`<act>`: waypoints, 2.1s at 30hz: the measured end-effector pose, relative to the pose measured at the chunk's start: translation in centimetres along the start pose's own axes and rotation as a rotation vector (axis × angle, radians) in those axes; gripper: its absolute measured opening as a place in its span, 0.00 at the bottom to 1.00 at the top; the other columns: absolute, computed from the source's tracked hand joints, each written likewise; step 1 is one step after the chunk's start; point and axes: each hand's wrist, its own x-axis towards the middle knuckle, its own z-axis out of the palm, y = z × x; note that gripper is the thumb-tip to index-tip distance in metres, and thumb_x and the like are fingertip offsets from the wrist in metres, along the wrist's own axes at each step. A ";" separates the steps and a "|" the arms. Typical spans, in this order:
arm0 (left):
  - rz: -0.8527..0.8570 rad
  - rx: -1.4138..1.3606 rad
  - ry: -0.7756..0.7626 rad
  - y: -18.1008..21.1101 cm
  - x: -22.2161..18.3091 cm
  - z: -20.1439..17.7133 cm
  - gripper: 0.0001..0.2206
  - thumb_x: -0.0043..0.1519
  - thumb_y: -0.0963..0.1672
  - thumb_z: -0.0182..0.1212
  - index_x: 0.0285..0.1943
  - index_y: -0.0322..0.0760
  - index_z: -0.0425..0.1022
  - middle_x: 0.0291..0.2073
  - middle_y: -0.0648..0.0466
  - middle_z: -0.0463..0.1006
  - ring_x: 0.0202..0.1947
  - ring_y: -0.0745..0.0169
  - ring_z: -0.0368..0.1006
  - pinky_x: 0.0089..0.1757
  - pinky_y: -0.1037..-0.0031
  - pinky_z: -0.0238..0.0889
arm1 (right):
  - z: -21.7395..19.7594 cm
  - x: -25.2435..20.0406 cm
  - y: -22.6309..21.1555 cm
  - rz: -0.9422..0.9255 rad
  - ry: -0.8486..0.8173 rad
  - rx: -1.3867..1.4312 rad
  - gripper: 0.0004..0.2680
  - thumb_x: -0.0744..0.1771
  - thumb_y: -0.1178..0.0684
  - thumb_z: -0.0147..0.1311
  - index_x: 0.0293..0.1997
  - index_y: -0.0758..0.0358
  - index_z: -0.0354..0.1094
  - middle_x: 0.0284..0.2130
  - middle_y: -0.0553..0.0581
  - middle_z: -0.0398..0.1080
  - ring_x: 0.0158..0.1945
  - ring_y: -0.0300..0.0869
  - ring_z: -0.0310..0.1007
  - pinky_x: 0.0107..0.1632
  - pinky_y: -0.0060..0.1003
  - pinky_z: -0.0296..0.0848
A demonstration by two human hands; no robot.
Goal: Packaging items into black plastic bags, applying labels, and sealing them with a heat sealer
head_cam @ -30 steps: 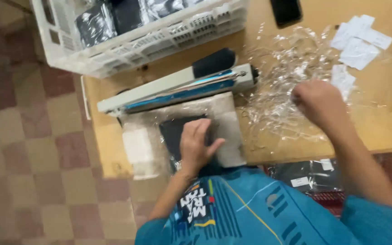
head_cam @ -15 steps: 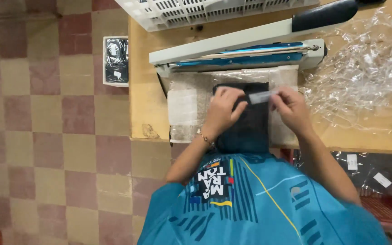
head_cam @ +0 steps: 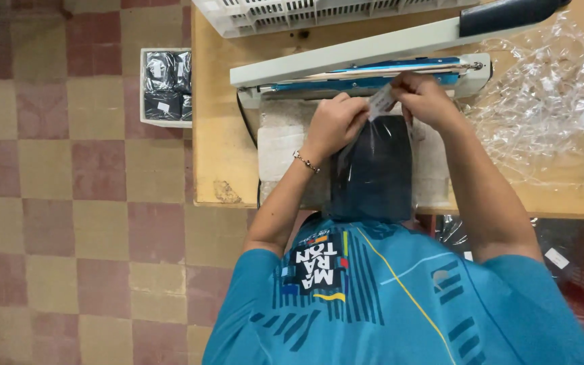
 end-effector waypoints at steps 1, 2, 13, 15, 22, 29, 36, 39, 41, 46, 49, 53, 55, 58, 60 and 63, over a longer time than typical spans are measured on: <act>-0.027 -0.139 -0.031 0.8 0.5 -1.0 0.05 0.66 0.46 0.55 0.37 0.54 0.72 0.24 0.65 0.71 0.29 0.66 0.70 0.32 0.79 0.68 | -0.2 -0.1 -1.2 0.068 -0.145 -0.058 0.06 0.69 0.62 0.50 0.49 0.73 0.70 0.25 0.66 0.72 0.12 0.41 0.63 0.19 0.34 0.61; -0.029 -0.138 -0.028 0.1 0.0 -0.2 0.05 0.66 0.46 0.55 0.37 0.54 0.72 0.24 0.65 0.71 0.29 0.66 0.70 0.32 0.79 0.68 | -0.2 0.7 -1.2 0.068 -0.148 -0.060 0.06 0.69 0.62 0.50 0.49 0.73 0.70 0.25 0.66 0.72 0.12 0.41 0.63 0.19 0.34 0.61; -0.224 0.115 -0.103 -2.3 -2.6 2.1 0.08 0.63 0.54 0.56 0.47 0.58 0.73 0.39 0.64 0.78 0.44 0.56 0.70 0.38 0.63 0.73 | -1.0 1.6 -1.5 0.367 -0.472 -0.871 0.29 0.72 0.24 0.26 0.35 0.42 0.82 0.34 0.50 0.82 0.48 0.54 0.81 0.56 0.51 0.72; -0.232 0.185 -0.148 -4.0 -3.8 2.9 0.10 0.61 0.55 0.56 0.44 0.56 0.73 0.36 0.60 0.78 0.45 0.51 0.71 0.38 0.58 0.74 | -2.4 -0.2 -2.0 0.252 -0.379 -0.794 0.22 0.72 0.30 0.37 0.36 0.49 0.80 0.37 0.56 0.80 0.48 0.59 0.79 0.54 0.53 0.72; -0.527 0.349 -0.100 -8.1 -6.4 4.1 0.11 0.58 0.45 0.62 0.47 0.39 0.72 0.40 0.44 0.73 0.45 0.38 0.72 0.41 0.54 0.73 | -6.5 -1.6 9.6 0.090 0.089 -0.681 0.08 0.67 0.42 0.61 0.46 0.50 0.75 0.37 0.52 0.76 0.41 0.51 0.79 0.44 0.48 0.75; -0.826 0.167 -0.310 -4.4 -5.6 1.9 0.15 0.59 0.53 0.58 0.38 0.39 0.73 0.33 0.42 0.79 0.40 0.33 0.79 0.42 0.45 0.73 | -3.4 -2.8 6.9 0.337 0.091 -0.323 0.06 0.66 0.46 0.62 0.44 0.48 0.78 0.31 0.55 0.76 0.34 0.46 0.78 0.29 0.38 0.78; -0.968 0.137 -0.028 -3.7 -4.6 2.5 0.09 0.60 0.45 0.54 0.43 0.38 0.74 0.34 0.40 0.80 0.40 0.31 0.79 0.43 0.44 0.72 | -2.5 -1.2 9.2 0.267 0.307 -0.360 0.04 0.66 0.44 0.65 0.42 0.41 0.79 0.30 0.48 0.76 0.37 0.44 0.79 0.40 0.42 0.77; -0.952 0.189 0.136 -4.8 -4.6 3.1 0.06 0.60 0.44 0.57 0.42 0.41 0.74 0.31 0.44 0.80 0.38 0.34 0.79 0.42 0.47 0.72 | -1.3 0.4 10.1 0.226 0.376 -0.404 0.03 0.65 0.45 0.63 0.41 0.38 0.80 0.29 0.45 0.76 0.37 0.43 0.78 0.41 0.41 0.77; -0.926 0.222 0.217 -5.8 -4.1 3.3 0.05 0.60 0.45 0.59 0.42 0.44 0.74 0.29 0.50 0.81 0.37 0.38 0.80 0.41 0.51 0.73 | -0.7 1.5 9.8 0.173 0.426 -0.401 0.04 0.65 0.47 0.63 0.40 0.36 0.81 0.28 0.43 0.76 0.37 0.41 0.78 0.40 0.38 0.77; -0.801 0.376 0.404 -7.3 -3.6 4.5 0.09 0.57 0.45 0.66 0.37 0.44 0.67 0.24 0.46 0.78 0.36 0.36 0.76 0.42 0.53 0.69 | 0.3 1.8 6.5 0.019 0.612 -0.425 0.03 0.65 0.54 0.61 0.39 0.49 0.78 0.28 0.54 0.77 0.37 0.51 0.78 0.41 0.48 0.74; -0.750 0.410 0.454 -8.4 -4.1 5.2 0.14 0.54 0.48 0.68 0.32 0.49 0.62 0.19 0.52 0.72 0.32 0.45 0.74 0.39 0.59 0.70 | 0.6 2.6 7.2 -0.125 0.667 -0.482 0.07 0.63 0.59 0.61 0.40 0.54 0.69 0.28 0.56 0.78 0.34 0.57 0.79 0.40 0.52 0.75; -0.713 0.403 0.454 -8.2 -3.8 4.2 0.15 0.54 0.46 0.69 0.29 0.47 0.61 0.17 0.52 0.70 0.30 0.44 0.74 0.36 0.59 0.70 | 0.3 3.3 9.5 -0.180 0.689 -0.588 0.07 0.63 0.56 0.62 0.41 0.53 0.67 0.28 0.56 0.78 0.33 0.58 0.79 0.39 0.53 0.75; -0.664 0.487 0.451 -8.3 -3.7 3.9 0.15 0.55 0.43 0.67 0.28 0.47 0.60 0.16 0.54 0.67 0.29 0.49 0.73 0.36 0.65 0.70 | 0.3 3.3 10.1 -0.230 0.697 -0.624 0.07 0.64 0.59 0.63 0.41 0.54 0.68 0.28 0.56 0.78 0.32 0.57 0.79 0.37 0.50 0.76; -0.710 0.428 0.421 -6.4 -3.0 2.3 0.11 0.53 0.41 0.64 0.30 0.45 0.61 0.19 0.52 0.66 0.28 0.43 0.72 0.33 0.58 0.68 | 0.3 3.6 10.0 -0.263 0.692 -0.616 0.07 0.64 0.59 0.63 0.41 0.58 0.69 0.29 0.59 0.76 0.34 0.59 0.78 0.37 0.51 0.75; -0.542 0.414 0.359 -2.4 -1.7 2.1 0.11 0.56 0.43 0.64 0.27 0.48 0.63 0.19 0.56 0.64 0.26 0.48 0.68 0.33 0.63 0.64 | 0.4 3.5 10.1 -0.266 0.709 -0.653 0.06 0.64 0.58 0.64 0.39 0.56 0.69 0.27 0.58 0.75 0.33 0.58 0.78 0.36 0.49 0.75; -0.332 0.403 0.119 2.2 -1.9 5.0 0.10 0.60 0.53 0.58 0.42 0.50 0.68 0.38 0.56 0.68 0.43 0.48 0.66 0.41 0.61 0.62 | 0.4 4.0 11.7 -0.270 0.743 -0.696 0.05 0.64 0.55 0.64 0.36 0.54 0.69 0.25 0.57 0.72 0.33 0.57 0.77 0.35 0.46 0.75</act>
